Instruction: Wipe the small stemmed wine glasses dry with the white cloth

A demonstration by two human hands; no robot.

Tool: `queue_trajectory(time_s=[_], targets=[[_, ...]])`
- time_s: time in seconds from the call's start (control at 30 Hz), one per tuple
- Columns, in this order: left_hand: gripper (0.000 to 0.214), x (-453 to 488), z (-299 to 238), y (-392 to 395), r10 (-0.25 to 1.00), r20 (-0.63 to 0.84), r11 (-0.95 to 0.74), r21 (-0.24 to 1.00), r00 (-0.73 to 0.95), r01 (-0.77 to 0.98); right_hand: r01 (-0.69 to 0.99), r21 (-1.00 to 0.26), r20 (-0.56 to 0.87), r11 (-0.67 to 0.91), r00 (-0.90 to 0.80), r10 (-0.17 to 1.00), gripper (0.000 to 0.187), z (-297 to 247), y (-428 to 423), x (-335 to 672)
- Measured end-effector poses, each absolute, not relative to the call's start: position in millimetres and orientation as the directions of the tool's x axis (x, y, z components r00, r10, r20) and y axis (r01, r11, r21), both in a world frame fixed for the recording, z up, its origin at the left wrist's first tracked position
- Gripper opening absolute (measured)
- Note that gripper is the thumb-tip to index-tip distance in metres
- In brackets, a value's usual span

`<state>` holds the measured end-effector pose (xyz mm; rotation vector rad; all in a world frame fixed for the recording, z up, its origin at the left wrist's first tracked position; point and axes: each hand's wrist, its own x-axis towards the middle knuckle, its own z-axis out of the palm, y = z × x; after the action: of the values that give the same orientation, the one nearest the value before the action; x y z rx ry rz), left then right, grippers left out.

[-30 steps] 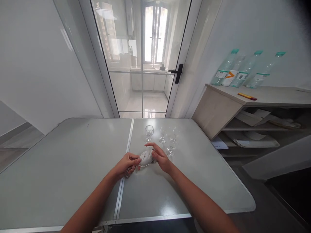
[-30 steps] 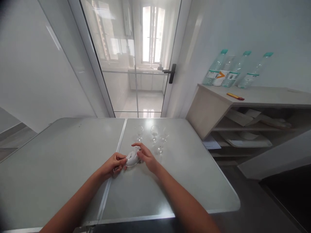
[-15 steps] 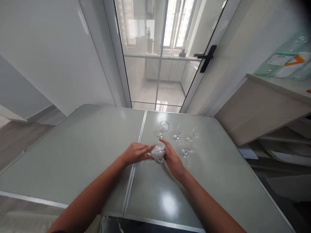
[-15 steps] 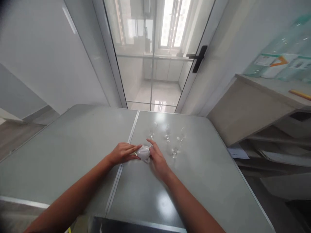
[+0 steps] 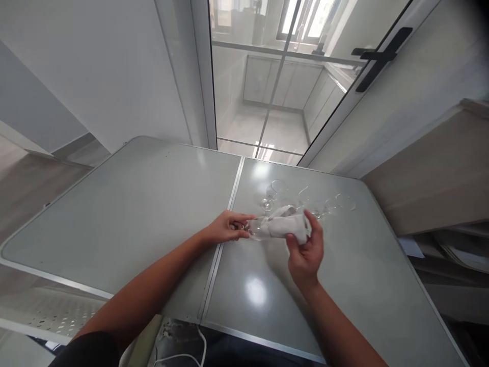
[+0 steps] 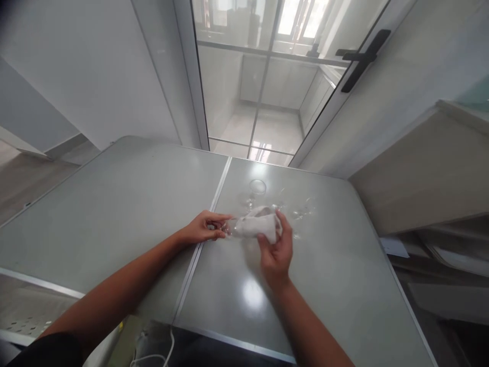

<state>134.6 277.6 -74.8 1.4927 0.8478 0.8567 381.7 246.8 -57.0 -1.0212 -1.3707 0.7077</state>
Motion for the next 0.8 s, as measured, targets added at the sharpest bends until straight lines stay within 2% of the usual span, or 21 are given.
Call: queue_trajectory(time_s=[0.1, 0.17, 0.23, 0.3, 0.4, 0.47, 0.57, 0.63, 0.7, 0.73, 0.8], targets=[[0.050, 135.0, -77.1, 275.2, 0.907, 0.115, -0.175, 0.978, 0.405, 0.115, 0.346, -0.769, 0.637, 0.537, 0.341, 0.692, 0.044, -52.7, 249.4, 389.5], [0.050, 136.8, -78.4, 271.8, 0.884, 0.090, -0.146, 0.985, 0.458, 0.088, 0.374, -0.751, 0.660, 0.545, 0.374, 0.652, 0.029, -51.5, 251.8, 392.9], [0.060, 141.0, -80.3, 268.6, 0.853, 0.075, -0.077, 0.997, 0.517, -0.017, 0.293, -0.811, 0.579, 0.506, 0.281, 0.765, 0.023, -52.5, 253.8, 391.4], [0.068, 146.7, -82.6, 267.4, 0.848, 0.098, -0.010, 0.986, 0.520, -0.169, 0.127, -0.913, 0.399, 0.388, 0.083, 0.913, 0.025, -54.8, 254.1, 384.1], [0.071, 154.5, -85.2, 270.1, 0.906, 0.126, 0.031, 0.932, 0.403, -0.360, -0.111, -0.980, 0.184, 0.166, -0.176, 0.967, 0.029, -59.3, 249.5, 367.1], [0.067, 157.6, -85.4, 272.6, 0.940, 0.123, 0.018, 0.914, 0.319, -0.406, -0.157, -0.978, 0.176, 0.139, -0.248, 0.953, 0.032, -64.9, 244.6, 358.8], [0.057, 160.1, -83.6, 273.2, 0.949, 0.126, -0.010, 0.927, 0.287, -0.374, 0.008, -0.953, 0.294, 0.304, -0.225, 0.929, 0.043, -80.3, 242.7, 360.3], [0.051, 161.6, -81.6, 271.1, 0.951, 0.124, -0.025, 0.943, 0.282, -0.332, 0.203, -0.840, 0.471, 0.503, -0.185, 0.862, 0.045, -91.4, 249.0, 370.1], [0.047, 163.5, -79.7, 268.1, 0.956, 0.103, -0.027, 0.963, 0.274, -0.268, 0.335, -0.636, 0.651, 0.695, -0.250, 0.717, 0.051, -96.9, 260.0, 382.6], [0.046, 164.3, -79.2, 266.4, 0.957, 0.089, -0.028, 0.975, 0.275, -0.220, 0.362, -0.525, 0.710, 0.770, -0.313, 0.631, 0.056, -96.2, 266.0, 388.3], [0.044, 165.3, -79.8, 263.3, 0.952, 0.098, -0.077, 0.994, 0.291, -0.083, 0.397, -0.352, 0.740, 0.848, -0.437, 0.512, 0.063, -88.7, 275.6, 396.0]])
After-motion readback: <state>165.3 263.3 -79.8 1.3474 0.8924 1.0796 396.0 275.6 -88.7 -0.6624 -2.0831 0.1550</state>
